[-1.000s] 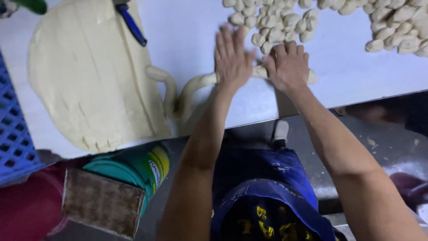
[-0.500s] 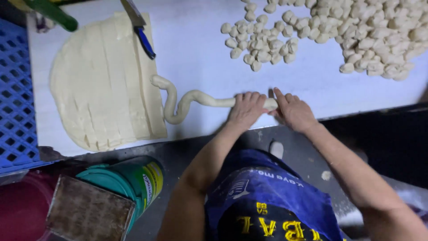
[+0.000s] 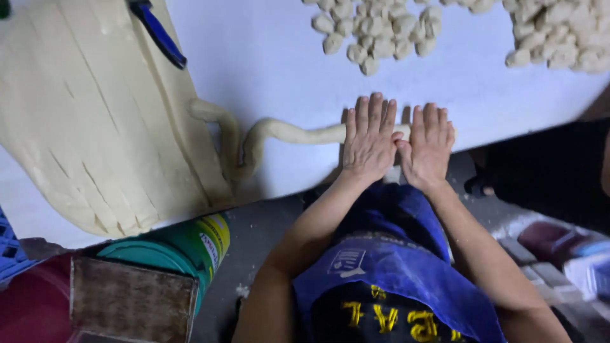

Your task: Cutting dough into strips with a knife and shaping them into small balls on a floured surface.

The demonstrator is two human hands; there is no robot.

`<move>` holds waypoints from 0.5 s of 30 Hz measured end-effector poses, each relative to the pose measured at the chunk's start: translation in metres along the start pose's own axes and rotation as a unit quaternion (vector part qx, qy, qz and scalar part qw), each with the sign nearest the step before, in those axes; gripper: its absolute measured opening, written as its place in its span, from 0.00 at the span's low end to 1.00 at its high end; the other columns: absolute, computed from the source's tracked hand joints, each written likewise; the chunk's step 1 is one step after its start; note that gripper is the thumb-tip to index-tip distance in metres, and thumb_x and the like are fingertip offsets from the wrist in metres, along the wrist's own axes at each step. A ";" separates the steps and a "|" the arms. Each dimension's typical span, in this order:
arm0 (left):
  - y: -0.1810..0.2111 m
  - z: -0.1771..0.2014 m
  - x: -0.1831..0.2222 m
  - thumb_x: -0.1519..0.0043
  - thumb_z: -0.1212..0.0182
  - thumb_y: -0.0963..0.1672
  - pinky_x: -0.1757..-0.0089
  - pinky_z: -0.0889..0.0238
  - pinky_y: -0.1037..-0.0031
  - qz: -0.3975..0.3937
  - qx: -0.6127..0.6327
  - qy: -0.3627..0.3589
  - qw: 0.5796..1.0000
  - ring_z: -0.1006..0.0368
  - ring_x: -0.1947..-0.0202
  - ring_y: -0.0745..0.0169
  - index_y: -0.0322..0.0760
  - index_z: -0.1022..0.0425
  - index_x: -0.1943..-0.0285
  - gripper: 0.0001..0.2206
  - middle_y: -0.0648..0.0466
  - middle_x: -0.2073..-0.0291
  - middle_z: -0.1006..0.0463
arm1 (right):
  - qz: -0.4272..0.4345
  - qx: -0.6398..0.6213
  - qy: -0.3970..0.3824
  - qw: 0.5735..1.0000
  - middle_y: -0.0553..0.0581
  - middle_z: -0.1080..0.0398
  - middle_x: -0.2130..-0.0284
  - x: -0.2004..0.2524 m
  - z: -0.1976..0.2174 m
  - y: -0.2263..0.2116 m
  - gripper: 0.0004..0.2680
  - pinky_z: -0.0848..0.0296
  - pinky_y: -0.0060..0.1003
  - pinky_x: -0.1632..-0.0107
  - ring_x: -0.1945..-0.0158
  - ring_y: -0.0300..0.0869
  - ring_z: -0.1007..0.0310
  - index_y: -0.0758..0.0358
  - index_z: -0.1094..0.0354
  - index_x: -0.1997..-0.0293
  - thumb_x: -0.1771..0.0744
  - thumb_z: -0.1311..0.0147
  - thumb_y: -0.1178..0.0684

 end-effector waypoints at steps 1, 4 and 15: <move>-0.004 -0.003 -0.013 0.31 0.56 0.54 0.29 0.70 0.43 0.012 -0.051 0.028 0.998 0.56 0.22 0.32 0.41 0.45 0.21 0.29 0.39 0.23 0.46 | -0.005 0.024 0.010 1.000 0.80 0.48 0.30 -0.017 0.000 0.005 0.27 0.55 0.69 0.33 0.27 0.75 0.57 0.66 0.49 0.22 0.26 0.68 0.35; -0.017 0.006 -0.057 0.34 0.47 0.59 0.29 0.60 0.40 0.052 -0.144 0.063 0.986 0.57 0.21 0.32 0.54 0.47 0.20 0.33 0.43 0.21 0.52 | -0.004 0.057 0.012 0.998 0.79 0.42 0.32 -0.075 -0.004 0.032 0.25 0.48 0.69 0.37 0.29 0.73 0.48 0.65 0.49 0.21 0.27 0.57 0.40; -0.001 0.014 -0.022 0.39 0.38 0.55 0.38 0.43 0.44 -0.034 -0.187 0.130 0.973 0.41 0.30 0.29 0.49 0.39 0.24 0.33 0.39 0.26 0.44 | 0.154 -0.033 -0.009 0.987 0.83 0.44 0.31 -0.043 0.017 0.068 0.30 0.58 0.72 0.32 0.26 0.76 0.54 0.73 0.49 0.22 0.30 0.56 0.39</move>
Point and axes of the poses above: each hand's wrist, its own x-axis away from the middle knuckle, its own z-axis out of the back of the hand, y = z × x, the point moved 4 cm from there along -x, towards the middle knuckle
